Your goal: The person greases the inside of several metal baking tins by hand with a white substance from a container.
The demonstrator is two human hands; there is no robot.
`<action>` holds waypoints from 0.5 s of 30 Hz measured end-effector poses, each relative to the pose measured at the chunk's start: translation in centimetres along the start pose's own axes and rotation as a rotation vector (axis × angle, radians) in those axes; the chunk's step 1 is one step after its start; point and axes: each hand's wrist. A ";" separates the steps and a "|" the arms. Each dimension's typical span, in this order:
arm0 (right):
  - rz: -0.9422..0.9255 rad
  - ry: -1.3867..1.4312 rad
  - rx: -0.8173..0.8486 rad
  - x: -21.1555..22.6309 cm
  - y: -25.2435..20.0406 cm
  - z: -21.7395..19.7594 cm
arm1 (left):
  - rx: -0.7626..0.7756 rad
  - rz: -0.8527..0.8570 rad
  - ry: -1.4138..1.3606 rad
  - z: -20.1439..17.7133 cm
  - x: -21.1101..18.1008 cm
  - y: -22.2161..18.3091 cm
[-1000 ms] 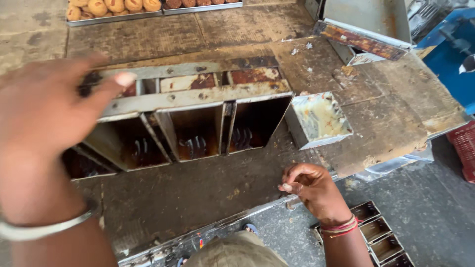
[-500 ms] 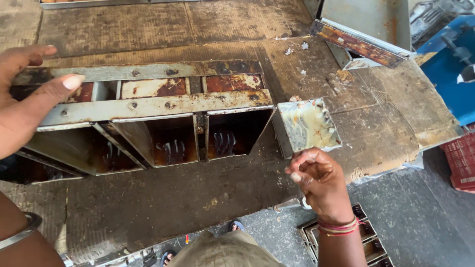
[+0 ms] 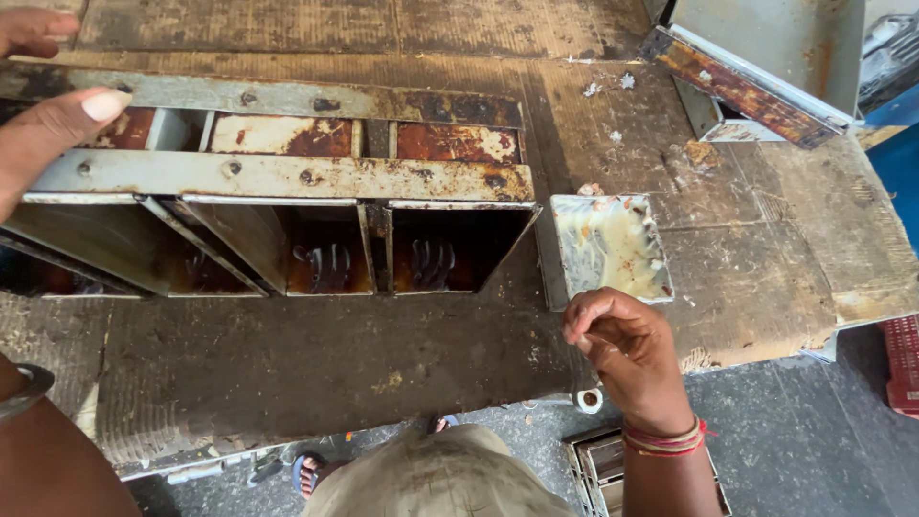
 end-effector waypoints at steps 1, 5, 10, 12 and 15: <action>-0.020 0.017 0.021 -0.1 0.2 -0.2 | -0.016 0.002 0.018 -0.3 0.1 -0.5; -0.044 0.118 0.059 -0.2 0.5 0.4 | 0.040 -0.693 -0.296 0.5 0.1 -0.2; 0.015 0.170 -0.011 0.6 0.4 2.4 | -0.063 -0.133 -0.053 0.2 -4.0 -0.8; 0.029 0.172 -0.052 0.5 0.1 3.2 | -0.115 0.079 0.188 -0.1 -7.5 -0.9; 0.021 0.041 -0.156 0.6 -0.5 4.3 | -0.146 -0.032 0.175 0.2 -12.7 -0.1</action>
Point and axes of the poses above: each hand's wrist, its own y-axis towards the middle knuckle, its own z-axis out of the palm, x = y × z, and after that the axes turned 10 degrees about -y, right-handed
